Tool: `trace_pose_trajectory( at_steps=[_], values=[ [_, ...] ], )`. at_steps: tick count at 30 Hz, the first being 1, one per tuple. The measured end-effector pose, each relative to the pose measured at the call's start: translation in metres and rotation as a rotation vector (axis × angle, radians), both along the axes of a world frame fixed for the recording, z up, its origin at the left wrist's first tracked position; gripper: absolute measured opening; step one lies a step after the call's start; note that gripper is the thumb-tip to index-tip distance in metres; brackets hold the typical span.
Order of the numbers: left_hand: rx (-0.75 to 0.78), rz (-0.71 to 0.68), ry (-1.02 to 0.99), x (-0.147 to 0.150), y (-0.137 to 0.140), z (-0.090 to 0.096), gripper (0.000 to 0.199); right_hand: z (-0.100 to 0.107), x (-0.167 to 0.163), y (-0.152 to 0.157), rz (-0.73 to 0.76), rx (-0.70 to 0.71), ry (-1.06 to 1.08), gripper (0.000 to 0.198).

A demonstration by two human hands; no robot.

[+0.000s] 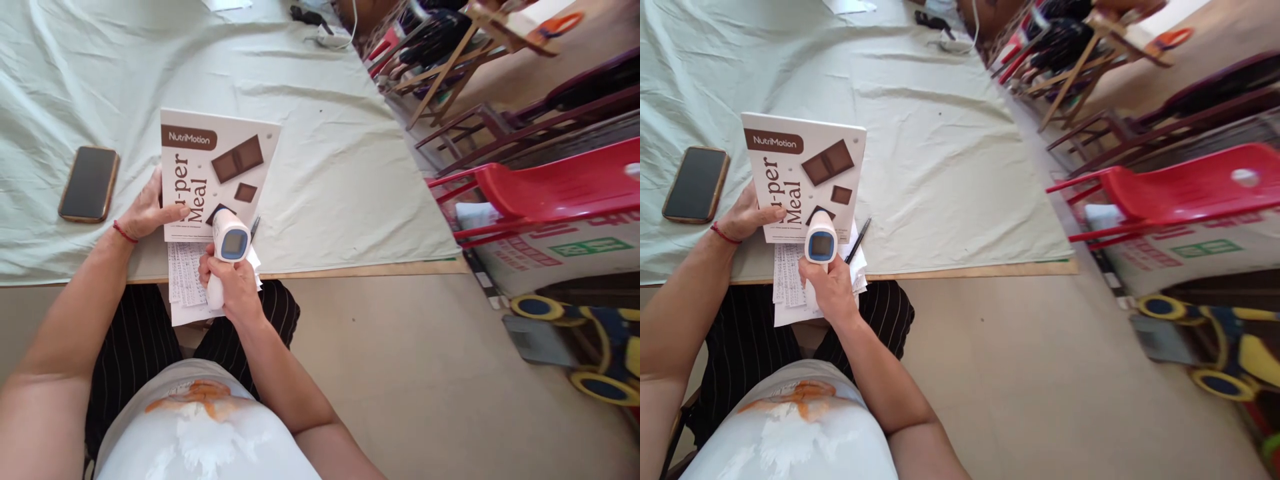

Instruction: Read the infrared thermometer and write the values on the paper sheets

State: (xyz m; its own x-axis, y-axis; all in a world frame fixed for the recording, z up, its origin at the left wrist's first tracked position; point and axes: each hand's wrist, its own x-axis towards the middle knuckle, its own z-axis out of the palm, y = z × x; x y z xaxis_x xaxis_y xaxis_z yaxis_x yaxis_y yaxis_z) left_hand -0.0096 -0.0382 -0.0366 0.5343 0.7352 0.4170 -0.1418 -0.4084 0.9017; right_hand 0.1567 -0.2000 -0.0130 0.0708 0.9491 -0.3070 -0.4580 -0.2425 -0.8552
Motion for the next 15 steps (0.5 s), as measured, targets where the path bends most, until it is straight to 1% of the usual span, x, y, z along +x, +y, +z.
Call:
trace_pose_trajectory(
  at_steps=[4, 9, 12, 15],
  values=[
    [-0.005, 0.002, 0.003, -0.0011, 0.0002, -0.0011, 0.068, 0.0016, -0.0015, -0.0006, 0.006, 0.001, -0.026, 0.019],
    [-0.069, 0.035, 0.023, -0.0023, -0.0004, -0.0013, 0.071, 0.0026, -0.0024, -0.0005, 0.008, 0.003, -0.021, 0.017],
    [-0.067, 0.031, 0.024, -0.0029, 0.0005, -0.0038, 0.069, 0.0035, -0.0030, -0.0006, 0.004, -0.008, -0.028, 0.018],
    [-0.061, 0.027, -0.047, -0.0029, 0.0020, -0.0074, 0.068, 0.0041, -0.0033, -0.0008, 0.001, -0.018, -0.029, 0.018]
  ],
)
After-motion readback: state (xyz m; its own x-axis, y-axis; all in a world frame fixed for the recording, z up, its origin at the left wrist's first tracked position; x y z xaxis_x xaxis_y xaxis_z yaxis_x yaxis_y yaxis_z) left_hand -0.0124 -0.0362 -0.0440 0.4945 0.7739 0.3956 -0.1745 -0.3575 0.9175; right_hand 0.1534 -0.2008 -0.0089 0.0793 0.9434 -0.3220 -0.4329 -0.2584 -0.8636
